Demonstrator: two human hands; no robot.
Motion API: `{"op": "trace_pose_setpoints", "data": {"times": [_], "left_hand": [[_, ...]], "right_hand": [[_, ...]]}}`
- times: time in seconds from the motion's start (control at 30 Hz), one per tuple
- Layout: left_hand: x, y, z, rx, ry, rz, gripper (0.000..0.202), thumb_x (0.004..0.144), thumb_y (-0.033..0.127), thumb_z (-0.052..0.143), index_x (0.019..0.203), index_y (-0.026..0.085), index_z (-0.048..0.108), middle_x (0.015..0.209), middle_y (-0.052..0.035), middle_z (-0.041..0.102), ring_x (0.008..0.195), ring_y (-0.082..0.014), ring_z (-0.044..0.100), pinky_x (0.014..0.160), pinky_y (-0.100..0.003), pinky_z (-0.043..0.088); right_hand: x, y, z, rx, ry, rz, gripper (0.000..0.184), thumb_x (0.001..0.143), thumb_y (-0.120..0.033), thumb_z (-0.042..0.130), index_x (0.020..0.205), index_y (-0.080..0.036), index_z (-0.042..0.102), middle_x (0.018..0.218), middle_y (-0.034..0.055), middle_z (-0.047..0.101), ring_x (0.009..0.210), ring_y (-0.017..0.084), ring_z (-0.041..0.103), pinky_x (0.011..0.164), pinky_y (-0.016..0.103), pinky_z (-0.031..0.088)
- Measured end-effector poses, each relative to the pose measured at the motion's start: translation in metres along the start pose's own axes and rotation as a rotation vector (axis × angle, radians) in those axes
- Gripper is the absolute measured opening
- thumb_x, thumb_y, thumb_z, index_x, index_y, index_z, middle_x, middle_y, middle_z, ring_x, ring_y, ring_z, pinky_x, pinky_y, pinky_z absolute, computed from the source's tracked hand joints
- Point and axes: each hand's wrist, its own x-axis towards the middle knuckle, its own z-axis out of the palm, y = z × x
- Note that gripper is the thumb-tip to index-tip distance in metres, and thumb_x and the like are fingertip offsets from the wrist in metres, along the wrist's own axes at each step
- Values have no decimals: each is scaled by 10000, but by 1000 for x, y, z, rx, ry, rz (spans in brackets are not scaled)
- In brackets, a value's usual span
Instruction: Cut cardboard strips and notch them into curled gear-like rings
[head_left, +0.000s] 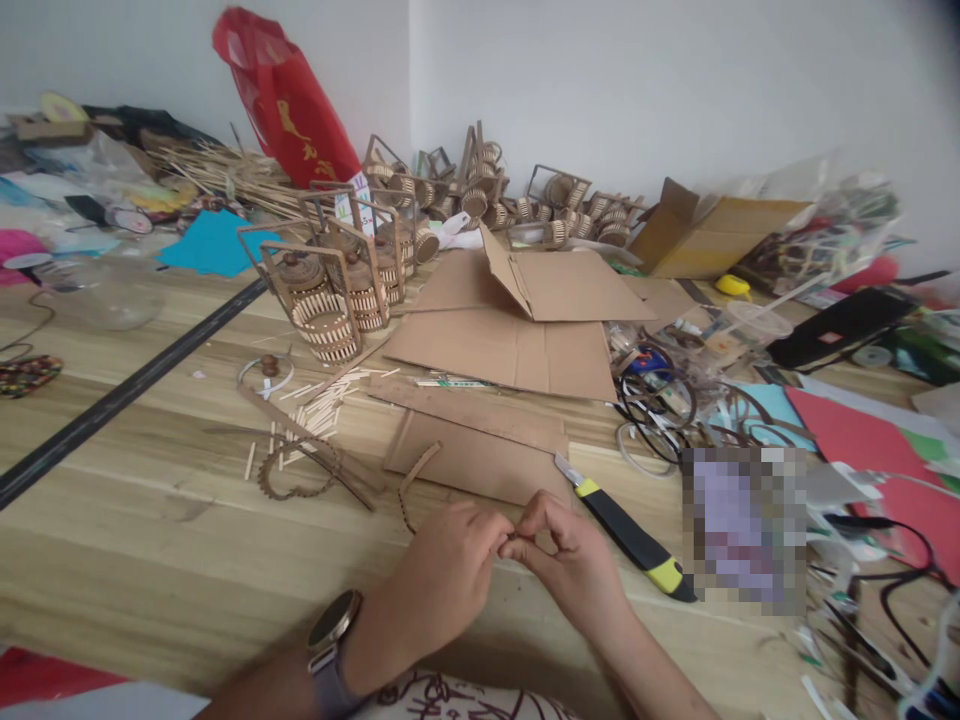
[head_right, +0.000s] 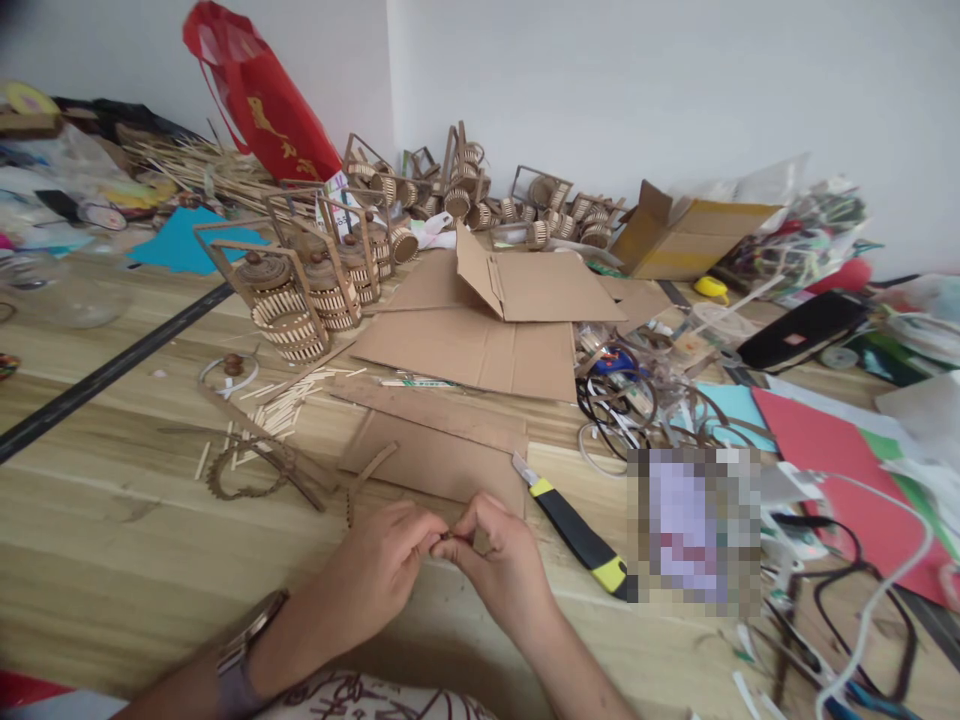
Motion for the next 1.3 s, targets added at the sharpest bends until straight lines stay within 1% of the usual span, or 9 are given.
{"op": "trace_pose_setpoints", "data": {"times": [0.13, 0.23, 0.33, 0.43, 0.5, 0.67, 0.9, 1.13, 1.3], "left_hand": [[0, 3, -6, -84, 42, 84, 275, 909, 34, 388, 988, 179, 608, 957, -61, 686, 914, -200, 622, 819, -305, 474], [1, 3, -8, -148, 45, 102, 277, 927, 47, 395, 1059, 185, 596, 1039, -66, 692, 983, -196, 623, 873, -302, 465], [0, 3, -8, -221, 47, -14, 202, 928, 77, 411, 947, 192, 576, 929, -46, 693, 875, -183, 639, 768, -275, 467], [0, 4, -10, -264, 51, -119, 156, 927, 116, 405, 851, 199, 514, 814, -28, 656, 746, -169, 617, 651, -256, 433], [1, 5, -11, -290, 58, -121, 146, 925, 131, 393, 852, 202, 497, 811, -26, 643, 740, -165, 607, 643, -253, 420], [2, 3, -10, -409, 46, -137, 99, 931, 193, 414, 907, 207, 509, 830, -11, 636, 754, -155, 605, 662, -248, 419], [4, 3, -12, -538, -33, -227, 96, 908, 233, 473, 885, 199, 559, 804, 9, 632, 749, -144, 592, 649, -240, 398], [11, 1, -10, -726, -97, -360, 66, 748, 218, 621, 769, 181, 572, 739, 24, 606, 722, -143, 547, 654, -245, 389], [11, -4, -5, -814, -24, -393, 116, 725, 219, 610, 733, 192, 497, 690, 44, 525, 654, -122, 476, 604, -235, 354]], "right_hand": [[0, -2, -1, 19, 54, -14, 181, 809, -406, 728, 814, -230, 685, 655, -5, 656, 608, 162, 634, 575, 254, 512], [1, -1, -2, 62, 55, -80, 174, 825, -347, 726, 967, -248, 740, 712, 17, 689, 663, 174, 667, 611, 265, 543], [0, -1, -2, 101, 31, -112, 132, 843, -266, 710, 964, -267, 762, 756, 26, 717, 687, 170, 683, 609, 257, 549], [-1, -3, -2, 119, 20, -107, 87, 856, -258, 697, 909, -265, 766, 745, 22, 721, 672, 161, 677, 595, 252, 543], [-1, -4, -2, 119, 25, -102, 81, 852, -302, 705, 816, -247, 752, 693, 14, 698, 634, 150, 658, 570, 240, 526], [1, -6, -4, 88, 43, -65, 270, 818, -433, 725, 658, -219, 683, 589, -6, 608, 544, 133, 580, 505, 236, 471], [1, -7, -3, 68, 15, -60, 415, 810, -456, 717, 539, -206, 525, 545, -43, 483, 495, 106, 468, 461, 215, 377], [-2, -3, -1, 24, -42, -136, 359, 841, -305, 677, 553, -211, 485, 582, -41, 486, 510, 106, 473, 464, 212, 367], [-2, -3, -2, 15, -37, -210, 187, 862, -228, 660, 678, -221, 630, 642, -11, 587, 573, 124, 583, 516, 222, 467]]}}
